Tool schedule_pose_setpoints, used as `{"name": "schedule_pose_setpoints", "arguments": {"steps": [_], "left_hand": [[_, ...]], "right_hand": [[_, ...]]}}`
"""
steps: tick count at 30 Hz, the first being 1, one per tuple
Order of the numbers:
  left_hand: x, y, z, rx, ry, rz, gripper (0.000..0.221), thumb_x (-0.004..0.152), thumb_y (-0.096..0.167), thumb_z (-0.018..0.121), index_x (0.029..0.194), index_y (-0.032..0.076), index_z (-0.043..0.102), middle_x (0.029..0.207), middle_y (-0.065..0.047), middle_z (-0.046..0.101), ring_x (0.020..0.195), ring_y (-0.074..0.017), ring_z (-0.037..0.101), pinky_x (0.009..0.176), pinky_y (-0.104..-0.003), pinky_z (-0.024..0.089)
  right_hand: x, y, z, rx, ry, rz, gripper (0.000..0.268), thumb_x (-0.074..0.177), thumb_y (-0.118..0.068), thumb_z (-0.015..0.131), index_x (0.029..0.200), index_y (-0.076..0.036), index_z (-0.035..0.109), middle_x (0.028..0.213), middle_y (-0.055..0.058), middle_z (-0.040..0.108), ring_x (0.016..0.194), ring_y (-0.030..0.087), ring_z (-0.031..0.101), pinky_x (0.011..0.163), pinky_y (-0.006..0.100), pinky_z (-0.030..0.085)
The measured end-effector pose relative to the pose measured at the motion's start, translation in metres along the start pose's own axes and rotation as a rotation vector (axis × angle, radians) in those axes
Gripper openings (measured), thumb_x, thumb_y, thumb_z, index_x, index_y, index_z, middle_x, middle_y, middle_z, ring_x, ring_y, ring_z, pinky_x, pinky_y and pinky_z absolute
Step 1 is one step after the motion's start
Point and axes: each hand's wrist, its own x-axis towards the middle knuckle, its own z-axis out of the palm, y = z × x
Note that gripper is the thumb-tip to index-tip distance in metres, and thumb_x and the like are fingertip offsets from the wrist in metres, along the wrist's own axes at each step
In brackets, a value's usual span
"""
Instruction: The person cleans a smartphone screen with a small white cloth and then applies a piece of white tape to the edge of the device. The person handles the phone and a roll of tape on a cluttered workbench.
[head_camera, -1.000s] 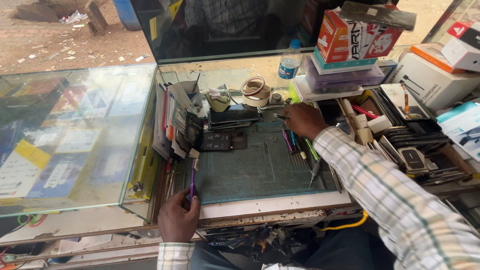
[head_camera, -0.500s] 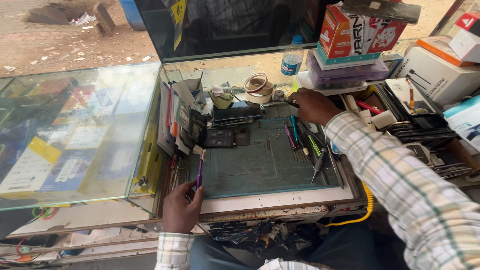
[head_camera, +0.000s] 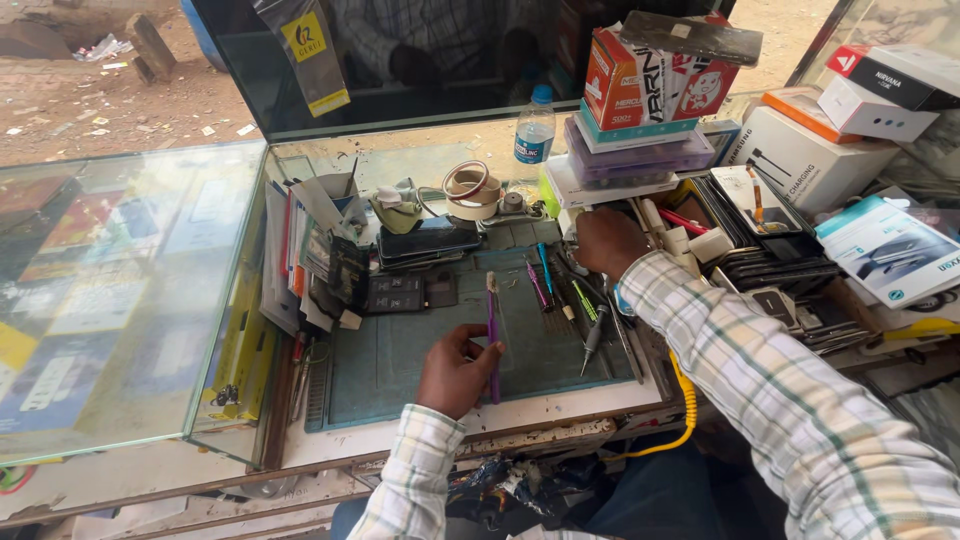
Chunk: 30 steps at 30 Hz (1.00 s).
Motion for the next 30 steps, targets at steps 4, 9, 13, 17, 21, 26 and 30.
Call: {"name": "schedule_pose_setpoints", "arguments": {"steps": [4,9,13,17,21,26,30], "left_hand": [[0.014,0.003,0.012,-0.001,-0.028,-0.041,0.042,0.088,0.023,0.075,0.124,0.002,0.068,0.073,-0.006,0.072,0.051,-0.014,0.067,0.042,-0.033,0.052],[0.055,0.013,0.038,-0.001,-0.072,0.041,0.042,0.087,0.02,0.075,0.124,0.0,0.068,0.071,-0.009,0.072,0.05,-0.0161,0.069,0.041,-0.034,0.054],[0.097,0.035,0.072,0.058,-0.12,0.142,0.041,0.088,0.02,0.075,0.122,-0.001,0.069,0.069,-0.012,0.074,0.051,-0.0164,0.071,0.045,-0.032,0.056],[0.127,0.049,0.1,-0.03,-0.193,0.058,0.046,0.089,0.024,0.072,0.128,0.002,0.063,0.076,-0.015,0.077,0.057,-0.0234,0.075,0.05,-0.038,0.059],[0.136,0.019,0.095,0.327,0.144,0.361,0.04,0.081,0.026,0.077,0.115,0.005,0.075,0.087,-0.021,0.075,0.078,-0.0365,0.074,0.07,-0.046,0.059],[0.135,-0.017,0.093,0.608,0.201,0.285,0.046,0.072,0.034,0.087,0.104,0.003,0.075,0.097,-0.024,0.074,0.091,-0.042,0.071,0.08,-0.05,0.056],[0.137,-0.01,0.11,0.495,0.003,0.244,0.036,0.082,0.03,0.081,0.101,0.001,0.076,0.094,-0.02,0.076,0.087,-0.0378,0.073,0.08,-0.047,0.058]], "right_hand": [[-0.024,-0.014,-0.039,0.178,0.209,-0.094,0.041,0.078,-0.041,0.084,0.099,-0.006,0.076,0.086,0.017,0.077,0.09,0.035,0.073,0.081,0.048,0.056],[-0.1,-0.007,-0.097,0.583,0.147,-0.027,0.036,0.084,-0.037,0.078,0.105,-0.008,0.076,0.078,0.008,0.079,0.066,0.019,0.076,0.063,0.033,0.057],[-0.187,0.032,-0.094,0.794,0.22,0.136,0.034,0.086,-0.023,0.078,0.113,-0.004,0.075,0.078,0.007,0.081,0.071,0.009,0.076,0.065,0.025,0.058],[-0.269,0.079,-0.041,1.026,0.357,0.334,0.029,0.088,-0.011,0.074,0.114,0.001,0.074,0.088,0.01,0.078,0.078,0.014,0.074,0.071,0.028,0.061],[-0.338,0.116,0.016,1.095,0.46,0.661,0.024,0.095,-0.011,0.07,0.114,0.003,0.073,0.087,0.013,0.075,0.076,0.017,0.072,0.069,0.033,0.062],[-0.373,0.129,0.059,1.215,0.518,0.693,0.022,0.097,-0.011,0.071,0.113,0.004,0.074,0.081,0.014,0.072,0.068,0.018,0.069,0.064,0.033,0.059],[-0.351,0.106,0.063,1.162,0.456,0.575,0.021,0.091,-0.013,0.071,0.107,0.001,0.075,0.078,0.009,0.075,0.065,0.014,0.071,0.061,0.029,0.06]]}}
